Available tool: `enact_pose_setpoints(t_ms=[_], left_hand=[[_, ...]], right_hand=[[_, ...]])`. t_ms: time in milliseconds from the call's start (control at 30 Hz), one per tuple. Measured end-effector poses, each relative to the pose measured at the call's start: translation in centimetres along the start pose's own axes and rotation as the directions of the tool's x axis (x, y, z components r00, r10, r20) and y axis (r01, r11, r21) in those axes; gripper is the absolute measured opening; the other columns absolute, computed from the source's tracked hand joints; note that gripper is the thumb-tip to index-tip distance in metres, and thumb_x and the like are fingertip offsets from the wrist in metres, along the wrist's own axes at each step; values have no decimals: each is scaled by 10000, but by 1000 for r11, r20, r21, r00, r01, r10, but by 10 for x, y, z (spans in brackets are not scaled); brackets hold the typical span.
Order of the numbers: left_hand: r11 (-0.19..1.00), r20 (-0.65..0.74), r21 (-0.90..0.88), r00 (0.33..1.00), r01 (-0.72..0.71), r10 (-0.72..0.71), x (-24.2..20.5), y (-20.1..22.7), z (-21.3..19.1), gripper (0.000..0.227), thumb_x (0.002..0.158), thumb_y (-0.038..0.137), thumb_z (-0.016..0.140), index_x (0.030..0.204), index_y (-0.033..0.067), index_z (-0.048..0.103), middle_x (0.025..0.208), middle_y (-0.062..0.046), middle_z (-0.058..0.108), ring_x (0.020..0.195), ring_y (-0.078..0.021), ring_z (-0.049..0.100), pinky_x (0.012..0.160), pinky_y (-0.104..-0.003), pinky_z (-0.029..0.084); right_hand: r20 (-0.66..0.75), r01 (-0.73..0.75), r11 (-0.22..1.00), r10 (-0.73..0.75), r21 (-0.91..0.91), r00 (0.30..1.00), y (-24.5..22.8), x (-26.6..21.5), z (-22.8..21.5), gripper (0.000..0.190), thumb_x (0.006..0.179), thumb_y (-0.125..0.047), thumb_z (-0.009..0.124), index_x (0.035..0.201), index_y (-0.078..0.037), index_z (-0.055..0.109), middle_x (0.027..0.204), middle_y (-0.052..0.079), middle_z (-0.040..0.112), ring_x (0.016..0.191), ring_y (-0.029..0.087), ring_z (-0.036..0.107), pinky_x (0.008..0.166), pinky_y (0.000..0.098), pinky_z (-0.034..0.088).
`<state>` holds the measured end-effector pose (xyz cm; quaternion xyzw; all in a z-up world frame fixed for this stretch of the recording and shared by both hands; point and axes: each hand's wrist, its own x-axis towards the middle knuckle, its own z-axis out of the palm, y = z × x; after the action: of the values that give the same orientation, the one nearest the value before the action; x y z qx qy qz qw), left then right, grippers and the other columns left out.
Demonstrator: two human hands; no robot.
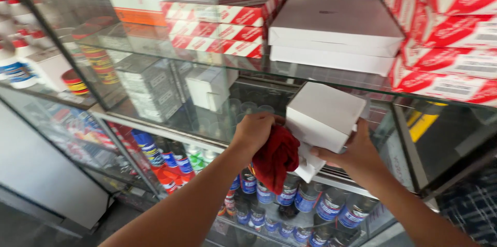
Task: The person repeatedly picks up small white boxes from a glass display cabinet, wipes them with a red cloth, and places them into a cardboard box on the floor. The person also wipes the glass shelf with the cloth between handling boxes.
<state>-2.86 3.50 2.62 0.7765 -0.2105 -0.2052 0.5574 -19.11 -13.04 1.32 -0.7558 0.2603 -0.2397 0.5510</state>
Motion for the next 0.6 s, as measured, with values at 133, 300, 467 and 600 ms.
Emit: enact_pose_setpoints(t_ms=[133, 300, 467, 600], left_hand=[[986, -210, 139, 976, 86, -56, 3, 5, 28, 480, 917, 362, 544, 1294, 103, 689, 1262, -180, 697, 1189, -354, 621, 1014, -401, 488], [939, -75, -63, 937, 338, -342, 9, 9, 22, 480, 941, 327, 529, 1309, 43, 648, 1339, -165, 630, 1190, -362, 627, 1004, -493, 527], [601, 283, -680, 906, 420, -313, -1, -7, 10, 268, 933, 174, 528, 1094, 8, 664, 1097, -190, 695, 964, -333, 702, 850, -487, 596], [577, 377, -684, 893, 447, -245, -13, -20, 25, 241, 963, 158, 531, 1051, -9, 681, 1051, -163, 726, 903, -283, 721, 824, -440, 606]], right_hand=[[20, -131, 991, 130, 31, 991, 5, 2, -4, 1178, 595, -267, 942, 1490, -98, 196, 1384, 159, 556, 1239, 282, 640, 838, 457, 636], [87, -178, 983, 173, 49, 981, 9, 9, -9, 1137, 591, -268, 915, 1479, -93, 227, 1411, 132, 534, 1240, 286, 657, 863, 466, 614], [78, -127, 991, 130, -46, 988, 14, 8, -6, 1087, 598, -288, 943, 1443, -74, 293, 1396, 119, 528, 1251, 278, 639, 868, 433, 636], [-46, -96, 975, 89, -200, 995, 19, 8, 7, 1089, 629, -319, 976, 1419, -35, 282, 1333, 186, 582, 1230, 314, 660, 918, 392, 593]])
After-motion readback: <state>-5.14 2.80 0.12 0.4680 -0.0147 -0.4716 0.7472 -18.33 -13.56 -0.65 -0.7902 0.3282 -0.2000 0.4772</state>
